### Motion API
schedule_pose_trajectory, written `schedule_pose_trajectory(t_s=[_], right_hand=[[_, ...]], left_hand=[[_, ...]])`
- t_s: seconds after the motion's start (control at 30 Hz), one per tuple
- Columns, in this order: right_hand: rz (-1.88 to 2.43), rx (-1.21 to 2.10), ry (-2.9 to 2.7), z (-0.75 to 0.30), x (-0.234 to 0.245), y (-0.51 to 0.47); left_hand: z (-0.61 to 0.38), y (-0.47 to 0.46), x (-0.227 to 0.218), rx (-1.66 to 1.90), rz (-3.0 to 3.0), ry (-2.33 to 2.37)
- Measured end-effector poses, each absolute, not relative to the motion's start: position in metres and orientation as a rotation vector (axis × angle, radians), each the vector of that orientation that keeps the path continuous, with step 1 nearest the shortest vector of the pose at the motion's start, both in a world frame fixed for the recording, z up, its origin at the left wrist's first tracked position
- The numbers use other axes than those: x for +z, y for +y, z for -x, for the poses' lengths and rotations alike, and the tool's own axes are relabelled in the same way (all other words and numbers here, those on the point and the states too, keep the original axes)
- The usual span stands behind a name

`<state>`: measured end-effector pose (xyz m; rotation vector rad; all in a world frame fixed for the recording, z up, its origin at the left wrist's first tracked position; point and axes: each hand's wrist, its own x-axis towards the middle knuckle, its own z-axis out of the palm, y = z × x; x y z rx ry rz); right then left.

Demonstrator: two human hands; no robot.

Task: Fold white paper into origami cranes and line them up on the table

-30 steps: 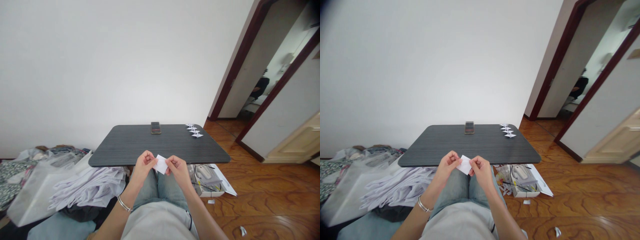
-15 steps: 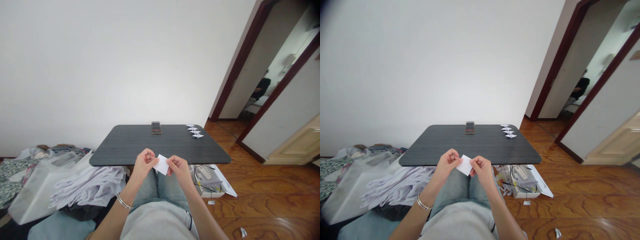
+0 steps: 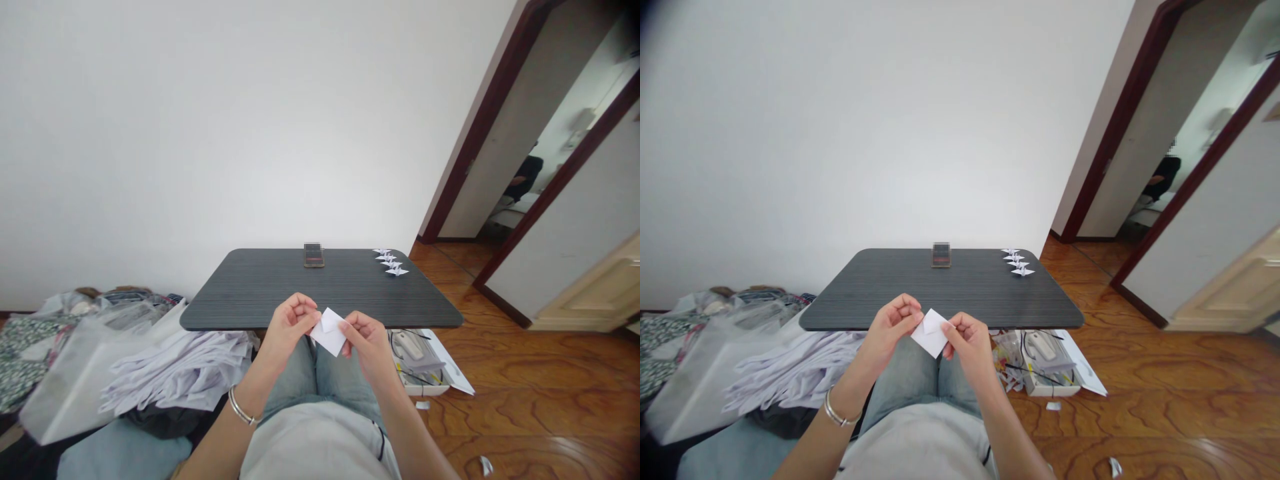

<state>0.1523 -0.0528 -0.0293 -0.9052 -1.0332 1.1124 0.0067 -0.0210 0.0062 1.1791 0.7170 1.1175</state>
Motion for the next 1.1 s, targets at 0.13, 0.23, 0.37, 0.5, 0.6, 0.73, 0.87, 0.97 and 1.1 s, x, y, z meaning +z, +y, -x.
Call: schedule_pose_trajectory(t_s=[0.13,0.23,0.37,0.5,0.6,0.73,0.87,0.97,1.1], right_hand=[[0.884,1.129,-1.019,-0.151,-0.026,-0.058],[0.878,1.138,-1.005,-0.151,-0.023,-0.061],[0.859,1.172,-0.974,-0.152,-0.021,-0.062],[0.841,1.181,-0.968,-0.152,-0.021,-0.063],[0.831,1.177,-0.971,-0.152,-0.023,-0.062],[0.839,1.129,-0.989,-0.151,-0.025,-0.062],[0.868,1.095,-1.026,-0.149,-0.026,-0.062],[0.896,1.081,-1.059,-0.146,-0.025,-0.062],[0.915,1.08,-1.087,-0.146,-0.024,-0.062]], left_hand=[[-0.007,-0.024,0.012,1.09,-1.2,0.724],[-0.007,-0.025,0.014,1.079,-1.218,0.727],[-0.007,-0.027,0.017,1.101,-1.241,0.754],[-0.007,-0.029,0.019,1.104,-1.262,0.761],[-0.008,-0.029,0.019,1.109,-1.277,0.759],[-0.01,-0.028,0.016,1.127,-1.32,0.739],[-0.011,-0.028,0.011,1.072,-1.386,0.746],[-0.012,-0.028,0.008,1.042,-1.407,0.75],[-0.012,-0.027,0.006,1.044,-1.431,0.754]])
